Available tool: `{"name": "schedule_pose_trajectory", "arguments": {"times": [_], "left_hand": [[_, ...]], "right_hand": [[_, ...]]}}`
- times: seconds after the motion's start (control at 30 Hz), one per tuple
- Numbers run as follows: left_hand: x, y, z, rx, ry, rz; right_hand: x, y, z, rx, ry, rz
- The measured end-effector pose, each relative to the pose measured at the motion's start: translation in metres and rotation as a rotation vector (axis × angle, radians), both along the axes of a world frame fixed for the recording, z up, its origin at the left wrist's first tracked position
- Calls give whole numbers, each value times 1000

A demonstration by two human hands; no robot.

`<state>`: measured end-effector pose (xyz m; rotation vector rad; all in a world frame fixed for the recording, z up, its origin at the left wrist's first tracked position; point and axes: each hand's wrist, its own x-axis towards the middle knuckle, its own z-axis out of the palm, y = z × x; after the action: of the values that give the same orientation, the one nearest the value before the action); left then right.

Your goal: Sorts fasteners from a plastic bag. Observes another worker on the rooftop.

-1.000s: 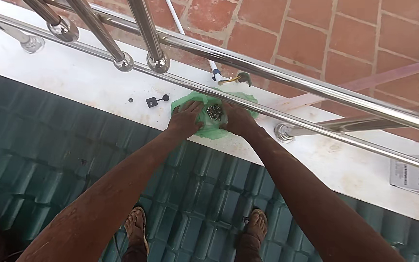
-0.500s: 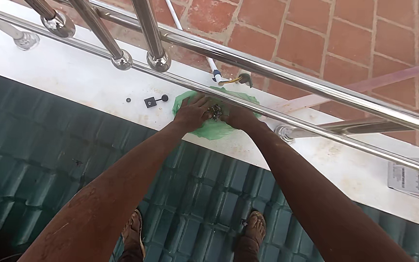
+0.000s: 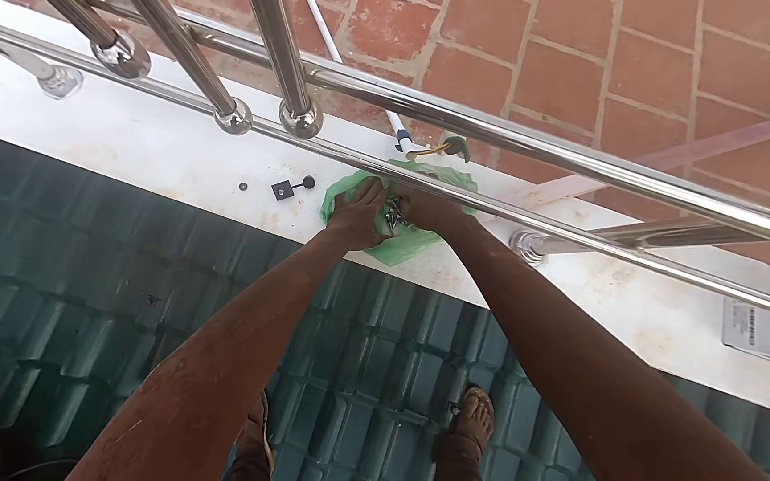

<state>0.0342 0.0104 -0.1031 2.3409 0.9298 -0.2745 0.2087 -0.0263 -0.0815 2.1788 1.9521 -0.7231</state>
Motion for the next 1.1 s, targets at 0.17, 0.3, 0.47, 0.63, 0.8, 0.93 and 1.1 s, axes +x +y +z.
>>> {"name": "schedule_pose_trajectory", "arguments": {"times": [0.17,0.3,0.47,0.63,0.8,0.93,1.1], "left_hand": [[5,-2,6,-51,-26,39],[0,-16,14,-2,-431,184],[-3,-42,34,15,-814,465],[-7,-60,58,-362,-802,706],[-16,-91,75,-632,-875,867],[-29,-106,82,-676,-836,932],[-45,-112,54,-73,-737,679]], "right_hand": [[2,-12,10,74,102,-52],[4,-25,18,286,438,-321],[-2,-49,9,324,1202,-700],[-20,-71,28,270,1536,-886],[-48,-94,44,291,1701,-1036],[-60,-110,44,364,1685,-1118],[-39,-104,26,580,1170,-1063]]}}
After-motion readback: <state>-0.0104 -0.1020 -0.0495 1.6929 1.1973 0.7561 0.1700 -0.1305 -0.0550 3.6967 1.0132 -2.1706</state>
